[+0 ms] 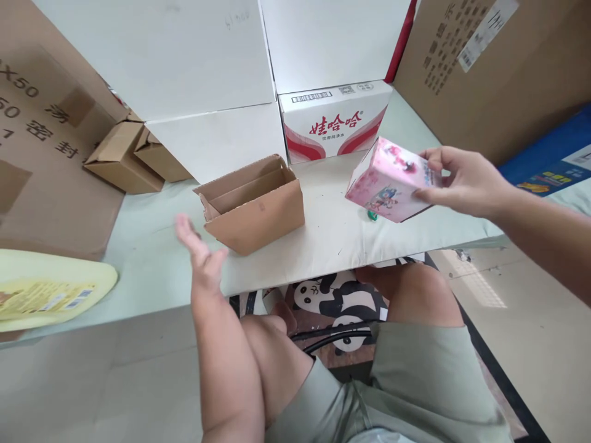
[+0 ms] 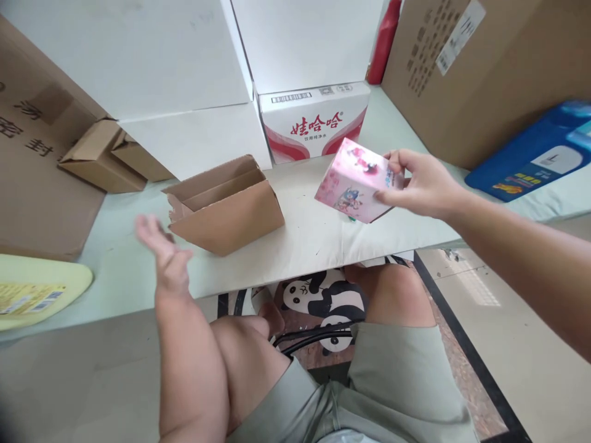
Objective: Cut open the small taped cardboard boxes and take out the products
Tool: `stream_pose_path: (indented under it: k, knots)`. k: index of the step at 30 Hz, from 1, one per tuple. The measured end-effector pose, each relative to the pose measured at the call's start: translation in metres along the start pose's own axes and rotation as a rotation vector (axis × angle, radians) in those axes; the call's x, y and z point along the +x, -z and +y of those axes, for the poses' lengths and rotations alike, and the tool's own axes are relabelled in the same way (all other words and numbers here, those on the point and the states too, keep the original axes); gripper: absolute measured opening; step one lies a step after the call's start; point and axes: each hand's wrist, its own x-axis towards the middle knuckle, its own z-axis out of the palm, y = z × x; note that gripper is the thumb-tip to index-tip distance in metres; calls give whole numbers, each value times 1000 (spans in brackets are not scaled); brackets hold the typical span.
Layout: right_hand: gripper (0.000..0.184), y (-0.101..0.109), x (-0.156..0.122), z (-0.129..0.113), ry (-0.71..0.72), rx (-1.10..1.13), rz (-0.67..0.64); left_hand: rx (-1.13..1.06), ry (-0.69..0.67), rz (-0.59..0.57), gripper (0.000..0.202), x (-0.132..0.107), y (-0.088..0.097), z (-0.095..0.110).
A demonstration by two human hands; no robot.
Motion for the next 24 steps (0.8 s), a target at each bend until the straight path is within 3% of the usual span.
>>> stream_pose_path:
  k: [2,4,5,6,8,10,12,15,17,20,22,24]
  knots:
    - [44,-2,-12,9,173,-193,6,-5,-196,193,84,-8,-5,40]
    - [37,-4,-24,22,299,-282,-12,-93,-362,244,63,-18,-27,82]
    - [36,-7,-30,29,343,-283,-33,-157,-406,149,52,-24,-44,99]
    - [35,-10,-35,36,380,-268,-58,-199,-387,-44,45,-31,-64,113]
    - [35,-18,-45,47,447,-218,-104,-208,-126,-429,49,-45,-108,129]
    - [35,-28,-54,54,489,-156,-130,-236,223,-631,85,-58,-148,130]
    - [35,-38,-62,56,518,-104,-159,-441,500,-711,108,-67,-176,127]
    - [35,-47,-69,58,555,-24,-175,-679,698,-681,111,-74,-197,128]
    - [39,-49,-70,61,515,53,-140,-751,745,-603,104,-73,-204,133]
    - [63,-54,-65,67,242,266,-46,-770,727,-482,98,-60,-216,141]
    - [75,-57,-56,66,20,486,-58,-729,635,-444,98,-42,-225,145]
    - [82,-58,-41,59,-103,673,-110,-672,500,-439,96,-17,-233,149]
